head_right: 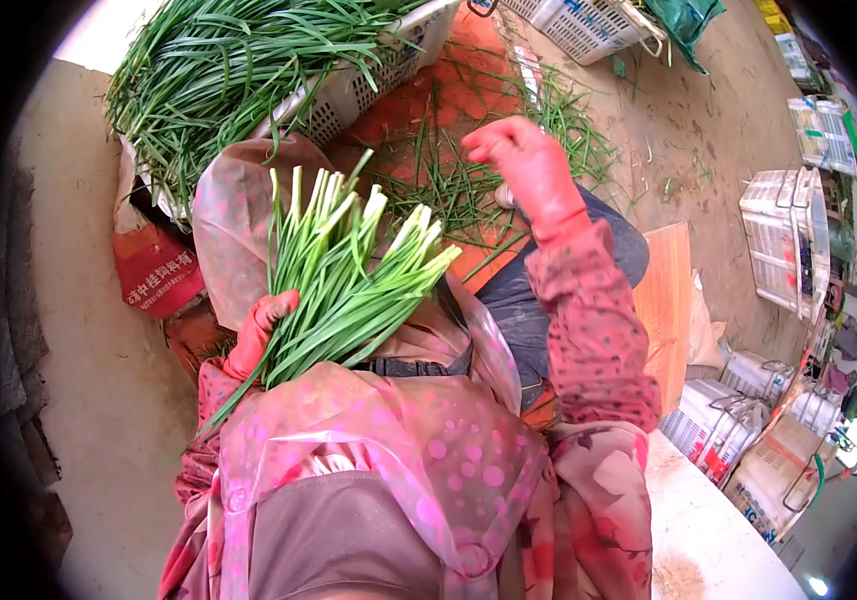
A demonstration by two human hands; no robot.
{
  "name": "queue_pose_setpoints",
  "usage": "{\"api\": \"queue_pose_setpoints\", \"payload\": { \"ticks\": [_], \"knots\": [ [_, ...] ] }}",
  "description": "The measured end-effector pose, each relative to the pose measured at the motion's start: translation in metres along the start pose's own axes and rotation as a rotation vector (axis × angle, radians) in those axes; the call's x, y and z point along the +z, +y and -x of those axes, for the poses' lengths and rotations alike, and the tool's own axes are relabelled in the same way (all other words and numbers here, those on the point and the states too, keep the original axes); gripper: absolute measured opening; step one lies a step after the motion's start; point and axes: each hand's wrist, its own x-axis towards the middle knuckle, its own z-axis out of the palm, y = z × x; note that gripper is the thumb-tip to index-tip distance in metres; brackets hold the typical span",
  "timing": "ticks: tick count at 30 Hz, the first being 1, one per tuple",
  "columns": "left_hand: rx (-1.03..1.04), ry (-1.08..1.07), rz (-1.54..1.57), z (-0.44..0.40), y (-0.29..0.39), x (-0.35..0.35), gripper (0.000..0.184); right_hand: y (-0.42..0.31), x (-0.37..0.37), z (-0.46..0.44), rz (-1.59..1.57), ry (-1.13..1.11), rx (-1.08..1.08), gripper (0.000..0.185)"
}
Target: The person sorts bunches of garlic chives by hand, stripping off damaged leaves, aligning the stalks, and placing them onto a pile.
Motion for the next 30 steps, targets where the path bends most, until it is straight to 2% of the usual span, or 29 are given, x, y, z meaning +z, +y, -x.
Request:
{"api": "queue_pose_setpoints", "payload": {
  "ticks": [2,3,4,5,8,10,11,12,13,15,17,19,20,21,23,24,25,27,29,30],
  "knots": [
    [0.058,0.046,-0.018,0.001,0.001,0.004,0.031,-0.014,0.012,0.035,0.251,-0.283,-0.284,0.024],
    [0.047,0.101,-0.023,-0.002,-0.004,0.002,0.031,-0.016,0.027,0.050,0.424,-0.306,-0.449,0.031],
    [0.060,0.118,-0.023,0.001,0.002,0.013,0.030,-0.008,0.045,0.062,0.582,-0.172,-0.779,0.035],
    [0.074,0.137,-0.022,0.005,0.008,0.023,0.029,-0.012,0.061,0.072,0.772,-0.099,-0.874,0.033],
    [0.098,0.203,-0.061,-0.003,-0.018,-0.011,0.027,0.023,0.077,0.054,0.776,-0.081,-0.955,0.024],
    [0.129,0.179,-0.078,0.000,-0.020,-0.021,0.026,0.042,0.058,0.027,0.856,0.010,-0.476,0.015],
    [0.161,0.154,-0.089,0.002,-0.019,-0.022,0.026,0.065,0.045,0.011,0.674,0.231,-0.568,0.014],
    [0.176,0.145,-0.111,0.007,-0.011,-0.012,0.028,0.064,0.025,0.006,0.673,0.240,-0.312,0.016],
    [0.181,0.142,-0.114,0.008,-0.009,-0.007,0.028,0.051,0.008,0.004,0.439,0.179,-0.087,0.025],
    [0.175,0.212,-0.015,0.012,-0.009,-0.001,0.029,0.024,-0.004,0.021,-0.079,-0.084,0.378,0.036],
    [0.157,0.223,0.011,0.010,-0.011,-0.008,0.031,0.015,0.003,0.049,-0.229,-0.368,0.516,0.040],
    [0.148,0.231,-0.041,0.007,-0.015,-0.020,0.034,0.006,0.029,0.072,-0.238,-0.573,0.607,0.035],
    [0.211,0.215,-0.150,0.003,-0.016,-0.032,0.035,0.007,0.044,0.075,-0.285,-0.575,0.505,0.031],
    [0.175,0.186,-0.108,0.006,-0.006,-0.026,0.036,0.013,0.059,0.075,-0.331,-0.578,0.401,0.029],
    [0.117,0.207,0.128,0.013,0.010,-0.014,0.041,0.023,0.085,0.072,-0.568,-0.475,0.296,0.027],
    [0.106,0.116,0.228,0.015,0.019,-0.020,0.045,0.020,0.093,0.072,-0.580,-0.493,0.190,0.029],
    [0.116,0.117,0.311,0.021,0.028,-0.006,0.047,0.017,0.099,0.074,-0.592,-0.510,0.085,0.033],
    [0.186,0.143,0.185,0.021,0.015,-0.033,0.047,0.022,0.104,0.084,-0.527,-0.498,0.200,0.036],
    [0.126,0.244,0.095,0.019,0.000,-0.030,0.046,0.033,0.108,0.090,-0.566,-0.454,0.142,0.035],
    [0.116,0.222,0.093,0.017,-0.006,-0.024,0.045,0.034,0.103,0.092,-0.568,-0.447,0.149,0.035]
  ]
}}
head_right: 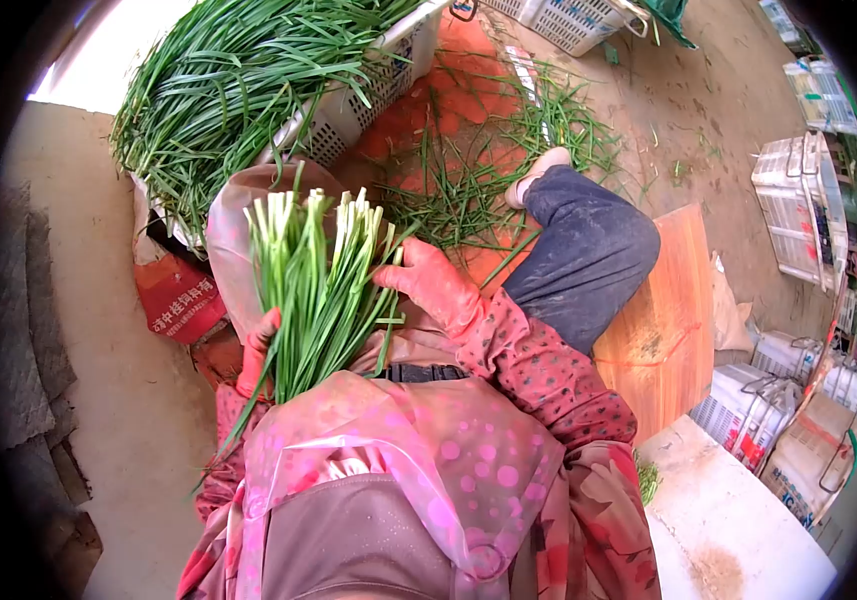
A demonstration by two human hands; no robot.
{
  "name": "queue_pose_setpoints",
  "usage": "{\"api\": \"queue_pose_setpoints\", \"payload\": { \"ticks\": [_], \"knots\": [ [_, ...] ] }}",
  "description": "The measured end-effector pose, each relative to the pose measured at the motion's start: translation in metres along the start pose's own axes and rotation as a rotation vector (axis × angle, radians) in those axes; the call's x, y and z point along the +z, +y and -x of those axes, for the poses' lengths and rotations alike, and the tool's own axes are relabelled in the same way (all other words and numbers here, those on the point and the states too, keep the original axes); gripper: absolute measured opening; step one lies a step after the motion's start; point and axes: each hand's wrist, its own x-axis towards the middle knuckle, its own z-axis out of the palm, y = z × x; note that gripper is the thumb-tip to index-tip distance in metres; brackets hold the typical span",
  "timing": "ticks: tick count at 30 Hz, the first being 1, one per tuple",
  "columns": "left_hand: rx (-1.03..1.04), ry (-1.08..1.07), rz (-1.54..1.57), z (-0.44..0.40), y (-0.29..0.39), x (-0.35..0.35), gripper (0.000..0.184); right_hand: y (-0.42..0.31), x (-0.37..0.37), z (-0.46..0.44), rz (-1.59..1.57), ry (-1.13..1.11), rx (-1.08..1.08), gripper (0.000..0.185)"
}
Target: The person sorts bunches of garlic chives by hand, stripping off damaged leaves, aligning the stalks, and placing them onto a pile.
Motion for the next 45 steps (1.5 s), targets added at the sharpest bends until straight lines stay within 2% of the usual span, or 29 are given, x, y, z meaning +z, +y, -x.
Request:
{"api": "queue_pose_setpoints", "payload": {
  "ticks": [1,2,3,5,7,9,11,12,13,15,16,17,19,20,22,23,25,27,29,31,33,34,38,40,42,44,45],
  "knots": [
    [-0.012,-0.025,-0.002,0.000,-0.005,0.006,0.045,-0.003,-0.005,0.006,-0.025,-0.005,0.113,0.031],
    [-0.083,-0.191,0.176,0.000,-0.006,0.012,0.043,-0.006,-0.010,0.010,-0.048,-0.011,0.225,0.028],
    [-0.089,-0.196,0.176,0.000,-0.008,0.011,0.043,-0.002,-0.014,0.013,-0.047,-0.003,0.226,0.028],
    [-0.049,-0.255,0.214,-0.001,-0.013,0.004,0.044,0.009,-0.024,0.017,0.151,0.227,0.201,0.021],
    [0.006,-0.199,0.123,0.000,-0.018,-0.001,0.044,-0.001,-0.033,0.025,0.056,0.311,0.156,0.020],
    [0.034,-0.203,0.127,-0.001,-0.021,-0.007,0.043,0.002,-0.062,0.024,0.032,0.338,0.001,0.023],
    [0.064,-0.257,0.167,0.005,-0.016,0.006,0.040,-0.010,-0.084,0.026,-0.043,0.485,-0.021,0.023],
    [0.053,-0.261,0.178,0.004,-0.018,-0.001,0.039,-0.008,-0.101,0.024,-0.043,0.399,0.004,0.022],
    [0.043,-0.264,0.189,0.003,-0.017,-0.001,0.038,-0.024,-0.088,0.026,-0.044,0.399,0.004,0.022],
    [0.017,-0.250,0.222,0.006,-0.015,0.005,0.036,-0.059,-0.054,0.034,0.125,0.253,-0.032,0.023],
    [0.043,-0.224,0.191,0.007,-0.015,0.007,0.037,-0.065,-0.037,0.037,0.298,0.174,0.037,0.028],
    [0.071,-0.197,0.158,0.008,-0.015,0.007,0.039,-0.056,-0.027,0.040,0.546,0.097,-0.176,0.027],
    [0.070,-0.213,0.131,0.007,-0.014,0.005,0.042,-0.039,-0.018,0.037,1.057,-0.079,-0.160,0.019],
    [0.068,-0.231,0.108,0.006,-0.013,0.003,0.045,-0.025,-0.026,0.032,1.056,-0.079,-0.164,0.019],
    [0.026,-0.246,0.121,0.003,-0.013,-0.005,0.048,-0.008,-0.043,0.013,1.101,-0.064,-0.545,0.009],
    [0.014,-0.231,0.133,0.006,-0.014,-0.005,0.049,-0.016,-0.053,0.013,0.295,0.144,-0.043,0.008],
    [-0.010,-0.200,0.157,0.012,-0.011,0.000,0.051,-0.029,-0.089,0.003,0.417,0.507,0.080,0.014],
    [0.022,-0.017,0.012,0.014,-0.012,-0.005,0.047,-0.057,-0.093,0.009,0.341,0.464,0.196,0.023],
    [0.085,0.029,-0.065,0.023,0.003,0.019,0.040,-0.078,-0.066,0.018,0.347,0.378,0.223,0.029],
    [0.146,0.018,-0.174,0.024,0.007,0.027,0.036,-0.081,-0.023,0.015,0.190,0.170,0.249,0.031],
    [0.157,0.064,-0.120,0.023,0.008,0.032,0.035,-0.067,0.003,0.002,0.245,0.045,0.250,0.032],
    [0.128,0.040,-0.135,0.024,0.015,0.035,0.035,-0.049,0.006,-0.002,0.134,0.062,0.208,0.033],
    [0.069,0.008,-0.101,0.018,0.010,0.019,0.038,0.009,-0.030,-0.011,0.007,-0.031,0.278,0.028],
    [-0.009,-0.020,-0.084,0.015,0.004,0.010,0.038,0.010,-0.041,-0.003,-0.055,0.317,0.318,0.025],
    [-0.038,-0.046,-0.101,0.015,0.004,0.015,0.037,-0.001,-0.066,-0.007,-0.105,0.463,0.259,0.022],
    [-0.025,-0.053,-0.099,0.018,0.012,0.028,0.036,-0.019,-0.091,-0.010,-0.012,0.519,0.128,0.021],
    [-0.029,-0.084,-0.121,0.018,0.015,0.030,0.036,-0.034,-0.096,-0.009,0.014,0.452,0.109,0.026]
  ]
}}
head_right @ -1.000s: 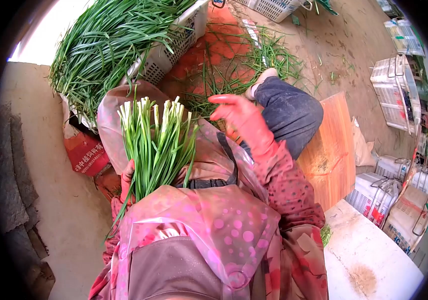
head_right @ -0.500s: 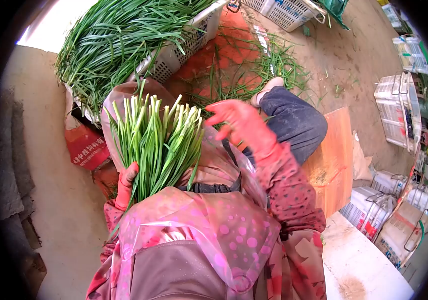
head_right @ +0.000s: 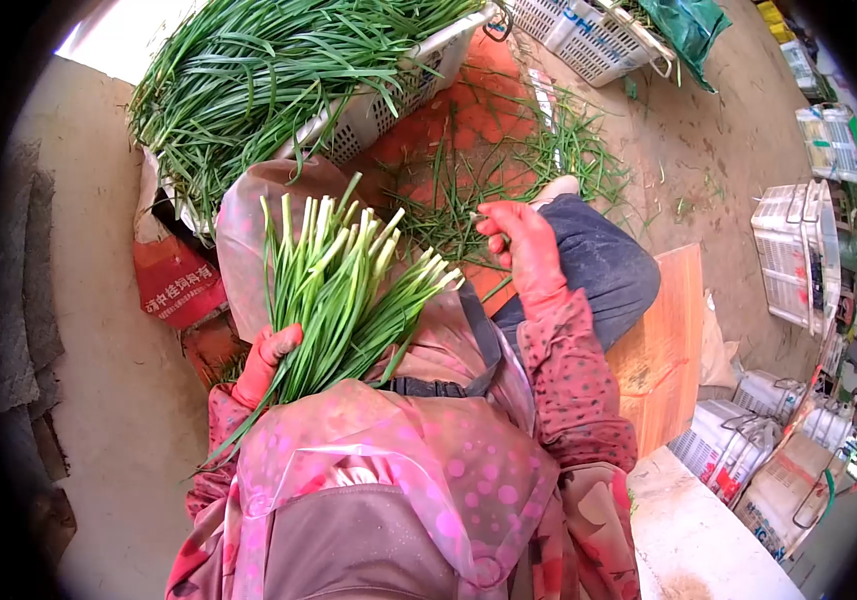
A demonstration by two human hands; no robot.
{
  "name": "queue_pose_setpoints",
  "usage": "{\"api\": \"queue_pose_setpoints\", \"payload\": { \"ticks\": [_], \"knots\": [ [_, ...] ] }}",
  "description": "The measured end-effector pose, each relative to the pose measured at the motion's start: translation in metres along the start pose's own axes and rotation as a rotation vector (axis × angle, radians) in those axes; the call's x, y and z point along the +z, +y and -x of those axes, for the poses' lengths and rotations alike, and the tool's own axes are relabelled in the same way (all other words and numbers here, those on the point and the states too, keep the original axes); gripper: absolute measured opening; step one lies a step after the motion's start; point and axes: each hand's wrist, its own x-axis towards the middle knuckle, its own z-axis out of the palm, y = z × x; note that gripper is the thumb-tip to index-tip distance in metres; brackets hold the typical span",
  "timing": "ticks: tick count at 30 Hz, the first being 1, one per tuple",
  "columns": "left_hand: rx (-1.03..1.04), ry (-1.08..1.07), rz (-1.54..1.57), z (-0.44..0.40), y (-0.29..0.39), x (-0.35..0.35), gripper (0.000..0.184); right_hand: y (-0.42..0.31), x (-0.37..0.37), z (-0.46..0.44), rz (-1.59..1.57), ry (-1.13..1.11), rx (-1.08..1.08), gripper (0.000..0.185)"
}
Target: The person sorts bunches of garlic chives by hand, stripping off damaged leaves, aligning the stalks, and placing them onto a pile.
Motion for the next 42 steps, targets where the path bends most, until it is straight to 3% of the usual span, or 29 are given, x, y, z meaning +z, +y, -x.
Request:
{"api": "queue_pose_setpoints", "payload": {
  "ticks": [2,4,6,7,10,12,14,17,19,20,21,22,24,29,30,32,33,34,35,36,38,40,41,42],
  "knots": [
    [-0.015,-0.034,-0.025,0.002,0.002,0.004,0.037,-0.046,0.023,0.014,0.289,-0.156,-0.088,0.032],
    [-0.031,-0.052,-0.035,0.001,0.003,0.010,0.039,-0.071,0.057,0.023,0.384,-0.343,-0.153,0.036],
    [-0.022,-0.069,-0.052,0.000,0.006,0.017,0.041,-0.055,0.083,0.015,0.302,-0.478,-0.452,0.032],
    [-0.034,-0.075,-0.060,0.001,0.007,0.019,0.041,-0.053,0.091,0.015,0.212,-0.495,-0.312,0.025],
    [-0.052,-0.088,-0.073,0.002,0.007,0.014,0.043,-0.063,0.093,0.011,0.284,-0.397,-0.201,0.017],
    [-0.039,-0.089,-0.028,-0.001,0.000,0.008,0.042,-0.070,0.068,-0.010,0.226,-0.216,-0.349,0.017],
    [-0.059,-0.083,0.023,-0.004,-0.005,0.001,0.041,-0.094,0.031,-0.031,0.281,0.206,-0.411,0.020],
    [-0.065,-0.072,0.058,-0.009,-0.009,-0.006,0.039,-0.104,-0.019,-0.061,0.278,0.329,-0.426,0.022],
    [-0.040,-0.115,-0.035,-0.016,-0.014,-0.016,0.037,-0.111,0.004,-0.031,0.600,0.053,-0.513,0.023],
    [-0.024,-0.172,-0.041,-0.019,-0.015,-0.020,0.039,-0.107,0.028,-0.015,0.618,-0.163,-0.610,0.019],
    [-0.040,-0.176,-0.036,-0.021,-0.017,-0.020,0.041,-0.093,0.053,0.000,0.571,-0.271,-0.717,0.019],
    [-0.054,-0.173,-0.034,-0.021,-0.016,-0.021,0.043,-0.079,0.070,0.002,0.790,-0.360,-0.932,0.023],
    [-0.041,-0.122,-0.081,-0.015,-0.007,-0.006,0.045,-0.054,0.099,0.009,0.888,-0.471,-1.003,0.025],
    [-0.089,-0.080,0.037,-0.012,-0.006,-0.001,0.035,-0.022,0.107,-0.007,0.877,-0.460,-1.010,0.019],
    [-0.096,-0.082,0.040,-0.013,-0.007,-0.002,0.035,-0.024,0.101,-0.013,0.879,-0.458,-1.002,0.019],
    [-0.101,-0.077,0.089,-0.017,-0.012,-0.005,0.035,-0.035,0.072,-0.029,0.833,-0.204,-0.880,0.018],
    [0.044,-0.142,-0.028,-0.017,-0.017,-0.009,0.046,-0.041,0.054,-0.036,0.662,-0.107,-0.653,0.021],
    [0.034,-0.153,-0.027,-0.017,-0.019,-0.007,0.046,-0.049,0.040,-0.037,0.485,-0.011,-0.433,0.024],
    [-0.060,-0.129,0.188,-0.016,-0.017,-0.005,0.046,-0.050,0.027,-0.025,0.519,0.004,-0.231,0.033],
    [-0.155,-0.099,0.402,-0.013,-0.014,-0.003,0.047,-0.043,0.024,-0.013,0.517,0.013,-0.225,0.033],
    [-0.153,-0.072,0.417,-0.010,-0.006,0.010,0.050,-0.025,0.017,0.011,0.781,-0.353,0.193,0.034],
    [-0.105,-0.063,0.200,-0.011,-0.006,0.010,0.054,0.003,0.025,0.032,0.478,-0.401,0.436,0.036],
    [-0.126,-0.070,0.204,-0.009,-0.003,0.015,0.054,0.035,0.016,0.024,0.466,-0.436,0.114,0.033],
    [-0.129,-0.070,0.199,-0.009,-0.004,0.014,0.054,0.025,0.029,0.034,0.357,-0.355,0.142,0.028]
  ]
}}
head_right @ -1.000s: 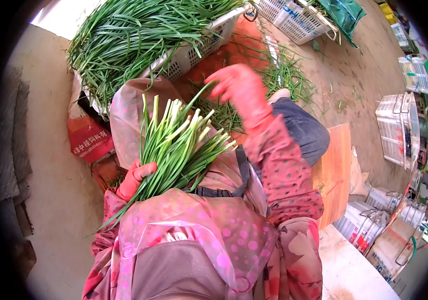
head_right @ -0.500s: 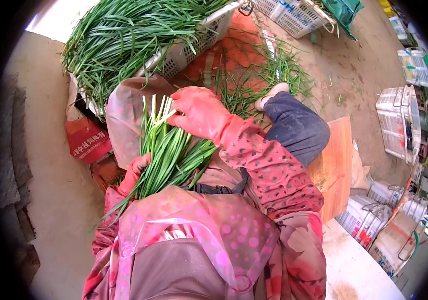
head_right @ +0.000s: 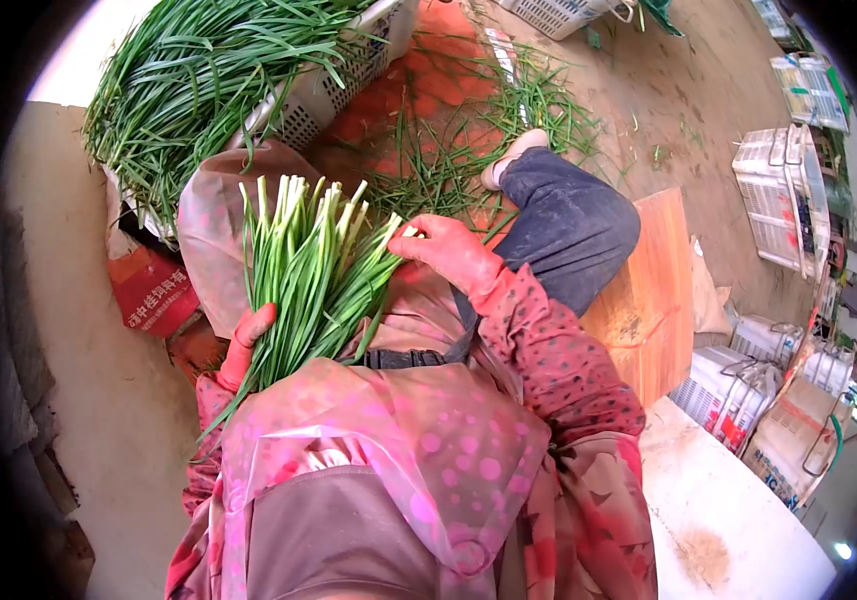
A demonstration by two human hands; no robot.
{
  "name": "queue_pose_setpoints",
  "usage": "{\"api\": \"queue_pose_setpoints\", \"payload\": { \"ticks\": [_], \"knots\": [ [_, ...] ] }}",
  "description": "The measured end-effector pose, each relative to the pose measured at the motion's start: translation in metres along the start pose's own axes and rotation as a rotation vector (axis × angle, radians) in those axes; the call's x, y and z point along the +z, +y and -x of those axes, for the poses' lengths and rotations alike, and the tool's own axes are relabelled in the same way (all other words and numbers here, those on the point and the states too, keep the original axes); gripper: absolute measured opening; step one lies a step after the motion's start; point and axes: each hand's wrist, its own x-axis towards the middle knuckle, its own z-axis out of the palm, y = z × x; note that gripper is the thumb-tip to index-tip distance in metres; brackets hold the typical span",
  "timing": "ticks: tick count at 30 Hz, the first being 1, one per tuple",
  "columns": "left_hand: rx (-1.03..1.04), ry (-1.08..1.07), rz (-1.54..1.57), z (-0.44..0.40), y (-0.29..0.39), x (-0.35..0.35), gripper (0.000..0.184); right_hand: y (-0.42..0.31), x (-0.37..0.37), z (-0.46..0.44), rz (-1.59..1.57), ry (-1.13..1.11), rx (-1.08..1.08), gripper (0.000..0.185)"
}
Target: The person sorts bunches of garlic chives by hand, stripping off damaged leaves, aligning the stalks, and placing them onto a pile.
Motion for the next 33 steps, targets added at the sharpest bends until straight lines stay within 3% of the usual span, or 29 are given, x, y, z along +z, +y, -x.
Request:
{"api": "queue_pose_setpoints", "payload": {
  "ticks": [3,5,8,9,10,12,16,18,20,21,22,24,26,29,33],
  "knots": [
    [0.055,-0.027,0.034,0.000,-0.001,-0.006,0.054,0.019,-0.003,-0.008,-0.209,-0.076,-0.064,0.029],
    [0.037,-0.011,0.018,0.002,-0.002,-0.009,0.054,0.025,-0.010,-0.014,-0.313,-0.088,-0.241,0.028],
    [0.028,-0.002,0.036,0.001,-0.006,-0.003,0.054,-0.028,-0.025,-0.004,0.018,0.054,-0.375,0.037],
    [0.040,0.000,0.040,0.001,-0.008,-0.003,0.054,-0.034,-0.029,-0.007,0.267,0.044,-0.513,0.036],
    [0.053,0.001,0.041,0.001,-0.008,-0.002,0.054,-0.042,-0.029,-0.010,0.264,0.049,-0.516,0.036],
    [0.048,-0.018,0.004,-0.001,-0.005,-0.006,0.054,-0.057,-0.023,-0.018,0.866,-0.249,-0.417,0.037],
    [-0.020,0.011,-0.028,0.000,-0.007,-0.015,0.054,-0.066,-0.007,-0.028,1.013,-0.496,-0.211,0.030],
    [0.009,0.028,-0.019,0.001,-0.007,-0.012,0.055,-0.059,-0.005,-0.023,1.002,-0.492,-0.248,0.026],
    [-0.011,-0.009,-0.018,0.001,-0.006,-0.012,0.057,-0.060,-0.002,-0.012,0.811,-0.300,-0.241,0.024],
    [-0.012,-0.010,-0.015,0.000,-0.006,-0.011,0.057,-0.037,-0.004,-0.023,0.779,-0.233,-0.417,0.021],
    [-0.006,-0.009,-0.009,-0.002,-0.007,-0.009,0.058,-0.033,0.000,-0.023,0.781,-0.232,-0.416,0.021],
    [0.002,-0.009,-0.005,-0.004,-0.008,-0.006,0.059,-0.028,0.012,-0.022,0.811,-0.026,-0.309,0.024],
    [0.011,-0.009,0.019,-0.003,-0.009,-0.006,0.060,-0.027,0.015,-0.026,0.712,-0.001,-0.267,0.023],
    [-0.004,-0.011,0.013,0.001,-0.007,-0.007,0.059,-0.005,0.014,-0.044,0.361,0.233,-0.293,0.020],
    [0.001,-0.022,-0.010,0.001,-0.008,-0.013,0.057,-0.015,-0.062,-0.063,0.114,0.377,-0.292,0.026]
  ]
}}
